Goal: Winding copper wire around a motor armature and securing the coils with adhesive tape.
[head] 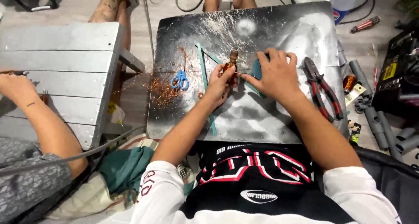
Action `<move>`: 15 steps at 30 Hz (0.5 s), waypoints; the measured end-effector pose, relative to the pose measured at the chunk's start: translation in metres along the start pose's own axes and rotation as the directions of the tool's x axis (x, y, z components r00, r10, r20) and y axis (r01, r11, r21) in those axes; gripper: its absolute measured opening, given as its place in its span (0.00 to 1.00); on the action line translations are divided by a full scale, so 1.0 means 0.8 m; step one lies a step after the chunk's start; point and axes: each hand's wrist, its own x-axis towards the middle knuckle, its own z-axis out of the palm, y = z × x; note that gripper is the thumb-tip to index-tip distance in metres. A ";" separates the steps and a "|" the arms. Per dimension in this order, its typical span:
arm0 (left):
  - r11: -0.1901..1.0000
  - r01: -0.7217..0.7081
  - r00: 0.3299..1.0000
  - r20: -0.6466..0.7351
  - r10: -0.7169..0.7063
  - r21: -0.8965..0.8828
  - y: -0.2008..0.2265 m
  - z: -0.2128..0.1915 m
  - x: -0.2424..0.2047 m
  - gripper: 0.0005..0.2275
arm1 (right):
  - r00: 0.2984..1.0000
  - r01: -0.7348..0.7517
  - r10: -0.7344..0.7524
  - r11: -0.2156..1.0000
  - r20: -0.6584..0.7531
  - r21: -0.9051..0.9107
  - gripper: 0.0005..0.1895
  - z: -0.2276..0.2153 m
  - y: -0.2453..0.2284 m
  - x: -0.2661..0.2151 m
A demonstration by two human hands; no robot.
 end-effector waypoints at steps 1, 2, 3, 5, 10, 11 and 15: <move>1.000 0.007 1.000 0.000 -0.007 -0.003 -0.004 -0.003 0.003 0.13 | 1.000 -0.003 0.003 1.000 0.006 -0.002 0.42 0.002 0.001 0.000; 1.000 0.008 1.000 -0.001 -0.008 -0.002 -0.008 -0.006 0.005 0.13 | 0.998 0.044 -0.045 0.999 -0.047 -0.014 0.39 0.004 0.001 -0.001; 1.000 0.005 1.000 -0.004 -0.005 0.001 -0.009 -0.011 0.009 0.12 | 0.990 0.093 -0.095 0.995 -0.102 -0.027 0.36 0.006 0.000 0.002; 1.000 0.011 1.000 -0.002 -0.011 -0.006 -0.012 -0.011 0.010 0.13 | 0.982 0.160 -0.159 0.987 -0.102 0.000 0.29 0.018 0.005 0.001; 1.000 0.011 1.000 -0.001 -0.011 0.010 -0.026 -0.023 0.019 0.16 | 0.959 0.258 -0.252 0.966 -0.132 0.031 0.14 0.022 0.006 0.001; 1.000 0.012 1.000 -0.004 -0.012 0.014 -0.028 -0.024 0.019 0.17 | 0.959 0.252 -0.245 0.967 -0.146 0.031 0.15 0.019 0.006 0.001; 0.999 0.015 1.000 0.015 -0.016 0.049 -0.033 -0.034 0.022 0.19 | 0.967 0.190 -0.187 0.982 -0.173 0.002 0.19 0.023 0.007 0.000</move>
